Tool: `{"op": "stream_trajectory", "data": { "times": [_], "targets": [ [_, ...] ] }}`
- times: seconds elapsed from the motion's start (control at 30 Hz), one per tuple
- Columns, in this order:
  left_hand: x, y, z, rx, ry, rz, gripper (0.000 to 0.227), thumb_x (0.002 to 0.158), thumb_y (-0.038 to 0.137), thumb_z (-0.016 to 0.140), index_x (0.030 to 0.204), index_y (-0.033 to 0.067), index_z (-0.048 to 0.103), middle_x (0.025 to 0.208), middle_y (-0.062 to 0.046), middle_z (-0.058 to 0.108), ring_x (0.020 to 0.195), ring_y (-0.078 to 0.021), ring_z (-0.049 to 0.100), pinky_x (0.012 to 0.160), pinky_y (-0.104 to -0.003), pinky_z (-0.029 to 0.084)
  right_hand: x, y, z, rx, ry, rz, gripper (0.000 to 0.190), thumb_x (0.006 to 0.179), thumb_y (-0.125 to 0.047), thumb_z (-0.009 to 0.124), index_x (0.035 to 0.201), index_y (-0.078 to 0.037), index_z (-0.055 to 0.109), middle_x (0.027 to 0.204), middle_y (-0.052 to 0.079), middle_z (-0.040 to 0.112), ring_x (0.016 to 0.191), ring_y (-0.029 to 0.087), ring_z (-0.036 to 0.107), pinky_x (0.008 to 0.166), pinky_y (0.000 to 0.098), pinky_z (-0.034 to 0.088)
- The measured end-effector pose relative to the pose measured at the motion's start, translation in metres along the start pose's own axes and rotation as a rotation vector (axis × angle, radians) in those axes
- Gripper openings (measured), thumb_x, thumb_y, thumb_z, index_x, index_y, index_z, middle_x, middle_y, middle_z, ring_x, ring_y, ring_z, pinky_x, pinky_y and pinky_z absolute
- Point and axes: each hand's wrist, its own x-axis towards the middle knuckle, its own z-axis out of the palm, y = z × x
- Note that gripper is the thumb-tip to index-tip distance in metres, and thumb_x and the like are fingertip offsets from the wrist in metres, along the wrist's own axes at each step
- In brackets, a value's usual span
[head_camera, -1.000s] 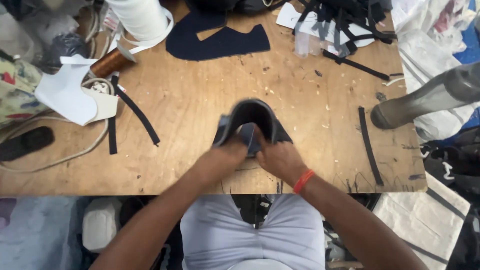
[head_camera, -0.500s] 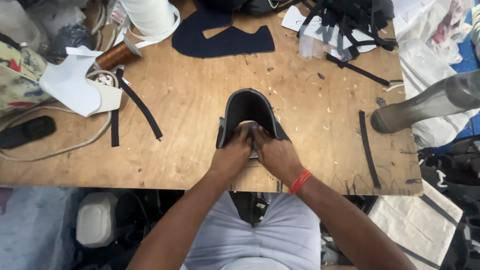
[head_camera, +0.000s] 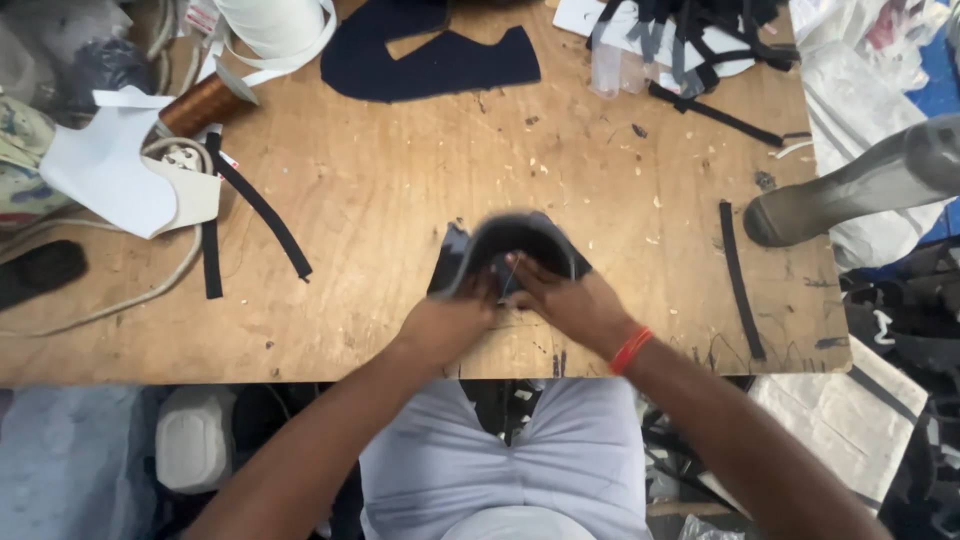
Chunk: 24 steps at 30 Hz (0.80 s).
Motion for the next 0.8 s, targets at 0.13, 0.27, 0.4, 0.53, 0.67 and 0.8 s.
{"op": "stream_trajectory", "data": {
  "times": [0.13, 0.27, 0.4, 0.53, 0.67, 0.8],
  "targets": [
    [0.006, 0.017, -0.041, -0.318, -0.003, -0.086, 0.051, 0.095, 0.020, 0.060, 0.141, -0.0012, 0.057, 0.141, -0.026, 0.055, 0.126, -0.0390, 0.057, 0.095, -0.048, 0.047, -0.007, 0.018, 0.011, 0.154, 0.327, -0.294, 0.062, 0.098, -0.031, 0.053, 0.155, -0.010, 0.042, 0.158, 0.007, 0.049, 0.144, 0.020, 0.051, 0.115, 0.0379, 0.045],
    [0.007, 0.043, -0.038, -0.418, 0.201, -0.226, 0.053, 0.088, 0.021, 0.061, 0.135, -0.0027, 0.059, 0.137, -0.030, 0.054, 0.132, -0.0465, 0.050, 0.113, -0.054, 0.037, -0.014, -0.003, 0.017, -0.024, 0.345, -0.194, 0.065, 0.095, -0.035, 0.055, 0.151, -0.003, 0.042, 0.159, 0.015, 0.041, 0.146, 0.027, 0.041, 0.117, 0.0444, 0.037],
    [-0.009, 0.036, -0.033, -0.134, -0.004, -0.075, 0.043, 0.089, 0.012, 0.059, 0.127, -0.0106, 0.059, 0.114, -0.025, 0.067, 0.105, -0.0376, 0.068, 0.087, -0.047, 0.056, -0.010, 0.010, 0.041, -0.529, 0.205, -0.145, 0.055, 0.094, -0.019, 0.058, 0.147, -0.005, 0.055, 0.145, 0.014, 0.056, 0.137, 0.030, 0.051, 0.114, 0.0432, 0.041],
    [-0.016, 0.019, -0.048, -0.187, -0.117, 0.098, 0.038, 0.091, 0.005, 0.059, 0.125, -0.0120, 0.062, 0.091, -0.017, 0.072, 0.077, -0.0264, 0.073, 0.061, -0.038, 0.059, 0.011, -0.015, 0.021, 0.322, -0.190, 0.533, 0.035, 0.103, -0.020, 0.052, 0.134, -0.019, 0.068, 0.137, 0.008, 0.068, 0.129, 0.025, 0.063, 0.108, 0.0416, 0.051],
    [-0.004, 0.009, -0.056, -0.168, -0.041, 0.137, 0.044, 0.085, 0.008, 0.059, 0.125, -0.0105, 0.063, 0.091, -0.019, 0.074, 0.066, -0.0240, 0.074, 0.053, -0.035, 0.059, 0.004, 0.014, 0.054, 0.198, 0.417, 0.026, 0.036, 0.084, -0.010, 0.062, 0.118, -0.011, 0.072, 0.132, 0.012, 0.070, 0.126, 0.030, 0.063, 0.101, 0.0423, 0.051],
    [0.011, 0.000, -0.024, -0.074, 0.171, 0.210, 0.043, 0.082, 0.011, 0.057, 0.121, -0.0076, 0.063, 0.111, -0.024, 0.074, 0.090, -0.0272, 0.075, 0.074, -0.034, 0.061, 0.004, 0.007, -0.022, 0.403, -0.018, 0.426, 0.042, 0.099, -0.020, 0.056, 0.139, -0.025, 0.066, 0.128, 0.010, 0.071, 0.119, 0.031, 0.065, 0.104, 0.0401, 0.051]
  ]
}}
